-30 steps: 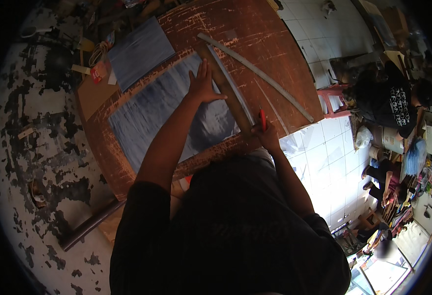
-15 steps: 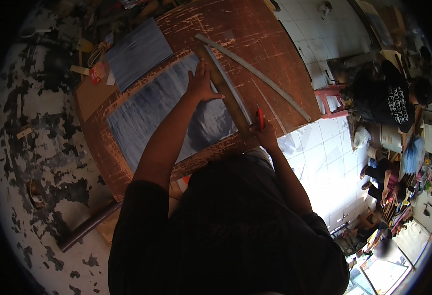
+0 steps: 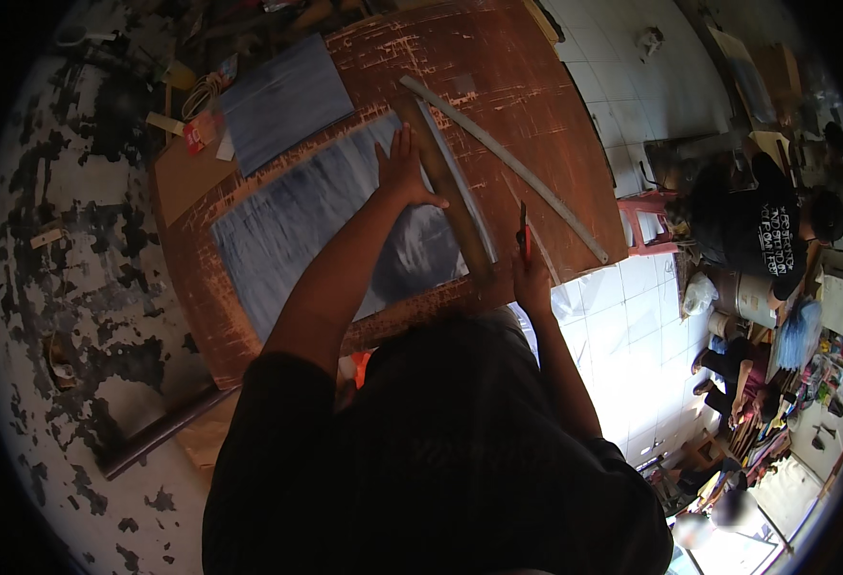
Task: The person cuts rectangular pieces from a sheet of material using a ruler and a cutter on a table, then picks up the cut sheets from the floor.
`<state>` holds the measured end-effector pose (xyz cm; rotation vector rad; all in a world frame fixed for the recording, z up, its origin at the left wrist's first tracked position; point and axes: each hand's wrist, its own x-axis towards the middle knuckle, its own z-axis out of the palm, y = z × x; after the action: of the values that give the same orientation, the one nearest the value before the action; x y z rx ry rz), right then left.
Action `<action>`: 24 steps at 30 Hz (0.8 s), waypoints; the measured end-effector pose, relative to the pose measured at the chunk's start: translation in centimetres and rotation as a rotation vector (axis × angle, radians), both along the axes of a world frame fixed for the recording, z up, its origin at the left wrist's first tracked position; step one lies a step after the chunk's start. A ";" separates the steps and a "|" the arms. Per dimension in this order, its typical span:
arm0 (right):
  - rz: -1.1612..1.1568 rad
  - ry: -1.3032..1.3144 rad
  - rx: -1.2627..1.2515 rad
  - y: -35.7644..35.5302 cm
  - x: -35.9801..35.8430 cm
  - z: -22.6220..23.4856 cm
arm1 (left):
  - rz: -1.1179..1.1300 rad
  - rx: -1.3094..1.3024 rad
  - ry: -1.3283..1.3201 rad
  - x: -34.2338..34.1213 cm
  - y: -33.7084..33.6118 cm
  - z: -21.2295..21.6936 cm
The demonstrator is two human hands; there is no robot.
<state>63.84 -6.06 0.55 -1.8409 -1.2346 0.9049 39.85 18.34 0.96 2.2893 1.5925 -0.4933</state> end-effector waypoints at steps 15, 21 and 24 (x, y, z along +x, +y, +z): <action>0.309 -0.227 -0.113 27.1 -7.4 -1.9 | -0.084 0.010 0.016 1.3 0.6 1.1; 0.458 -0.581 -0.089 30.7 -10.2 -1.8 | -0.118 -0.034 0.081 0.9 0.3 0.9; 0.463 -0.561 -0.135 31.6 -10.4 -1.4 | -0.109 -0.009 0.065 1.0 0.3 1.3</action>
<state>53.43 25.59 -0.83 -2.0293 -2.0503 0.7352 40.81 18.64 2.25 2.3852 1.4974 -0.6065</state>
